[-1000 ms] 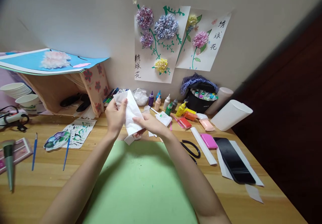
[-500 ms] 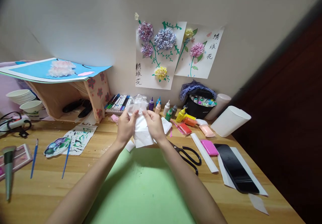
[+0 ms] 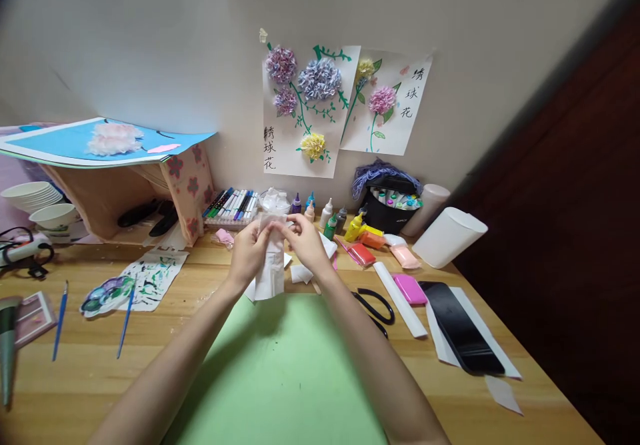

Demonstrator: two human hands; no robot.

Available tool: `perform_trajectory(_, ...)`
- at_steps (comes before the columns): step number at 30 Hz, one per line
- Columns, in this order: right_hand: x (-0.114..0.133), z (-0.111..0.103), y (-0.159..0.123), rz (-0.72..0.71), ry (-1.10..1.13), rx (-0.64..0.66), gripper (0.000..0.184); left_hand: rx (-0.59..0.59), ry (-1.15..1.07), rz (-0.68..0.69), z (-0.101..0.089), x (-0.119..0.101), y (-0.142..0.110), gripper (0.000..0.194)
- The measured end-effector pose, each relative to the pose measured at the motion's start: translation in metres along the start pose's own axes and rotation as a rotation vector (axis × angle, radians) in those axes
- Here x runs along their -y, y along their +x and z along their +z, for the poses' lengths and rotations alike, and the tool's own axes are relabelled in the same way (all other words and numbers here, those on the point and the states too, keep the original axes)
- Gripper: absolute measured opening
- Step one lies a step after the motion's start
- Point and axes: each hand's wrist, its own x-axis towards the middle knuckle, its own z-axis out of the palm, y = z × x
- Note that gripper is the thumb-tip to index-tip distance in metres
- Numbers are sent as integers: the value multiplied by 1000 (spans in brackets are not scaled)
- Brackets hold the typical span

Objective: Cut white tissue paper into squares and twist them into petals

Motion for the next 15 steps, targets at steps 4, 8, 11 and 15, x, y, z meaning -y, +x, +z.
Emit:
perform_trajectory(4,-5,1,0,-49,-105,-3,40,-7,-79,-65,0,0,1,40)
perform_trajectory(8,-3,-5,4,-37,-124,-75,40,180,-221,-300,4,1,1,38)
perform_trajectory(11,-1,-20,2,-17,-217,-112,36,281,-312,-409,10,3,-3,33)
perform_trajectory(15,-9,-67,-30,126,-574,22,23,176,-360,-426,20,7,-7,32)
